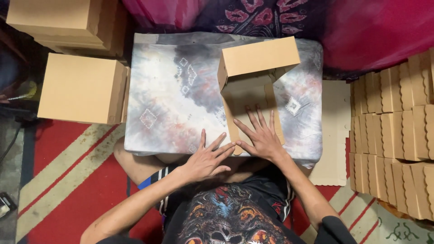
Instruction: Folding and assembling a cardboard box by hand while sitting on the floor.
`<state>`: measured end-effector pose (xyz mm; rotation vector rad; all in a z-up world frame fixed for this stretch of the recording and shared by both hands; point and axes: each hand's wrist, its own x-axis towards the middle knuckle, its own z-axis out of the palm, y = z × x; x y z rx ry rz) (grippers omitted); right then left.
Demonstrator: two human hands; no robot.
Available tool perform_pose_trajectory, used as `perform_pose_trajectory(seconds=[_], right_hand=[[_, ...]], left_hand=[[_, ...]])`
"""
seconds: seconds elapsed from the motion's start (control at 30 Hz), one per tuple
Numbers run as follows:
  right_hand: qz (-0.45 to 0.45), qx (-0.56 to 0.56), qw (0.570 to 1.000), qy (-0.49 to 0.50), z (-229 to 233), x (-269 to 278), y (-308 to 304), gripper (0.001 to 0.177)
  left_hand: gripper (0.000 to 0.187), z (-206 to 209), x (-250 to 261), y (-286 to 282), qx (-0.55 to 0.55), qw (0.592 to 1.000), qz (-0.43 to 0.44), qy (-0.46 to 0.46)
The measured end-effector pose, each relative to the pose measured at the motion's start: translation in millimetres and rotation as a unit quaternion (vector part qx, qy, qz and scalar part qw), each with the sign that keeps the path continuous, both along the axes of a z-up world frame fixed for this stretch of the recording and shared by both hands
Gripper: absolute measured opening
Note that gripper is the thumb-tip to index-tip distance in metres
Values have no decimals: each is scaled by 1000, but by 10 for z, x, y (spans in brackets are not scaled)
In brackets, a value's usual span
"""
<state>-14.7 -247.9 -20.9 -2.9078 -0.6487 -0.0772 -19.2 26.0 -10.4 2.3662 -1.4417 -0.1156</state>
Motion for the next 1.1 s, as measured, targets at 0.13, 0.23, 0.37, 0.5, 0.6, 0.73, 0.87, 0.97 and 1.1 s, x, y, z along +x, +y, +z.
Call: perform_pose_trajectory(seconds=[0.13,0.23,0.37,0.5,0.6,0.73,0.87,0.97,1.1], right_hand=[[-5,3,1000,14,6,-5,8,69],[-11,4,1000,24,-6,9,10,69],[-15,3,999,35,5,41,5,69],[-18,-1,999,34,72,44,37,69],[-18,0,999,31,38,43,22,67],[-18,-4,999,26,3,40,8,67],[-19,6,999,28,-45,31,-3,68],[-16,7,999,33,-29,12,5,69],[-10,8,1000,22,-20,2,0,69]], left_hand=[[74,-127,263,-18,-15,1000,12,-9],[74,-199,561,-36,-9,999,41,-26],[74,-310,1003,-93,-5,995,76,-71],[72,-314,1287,-130,-10,990,117,-83],[73,-272,1267,-132,-2,989,125,-73],[76,-209,1017,-174,-2,992,123,-35],[77,-177,541,-142,11,997,73,-9],[77,-76,64,-118,9,999,36,24],[77,18,-259,-79,-6,1000,19,13]])
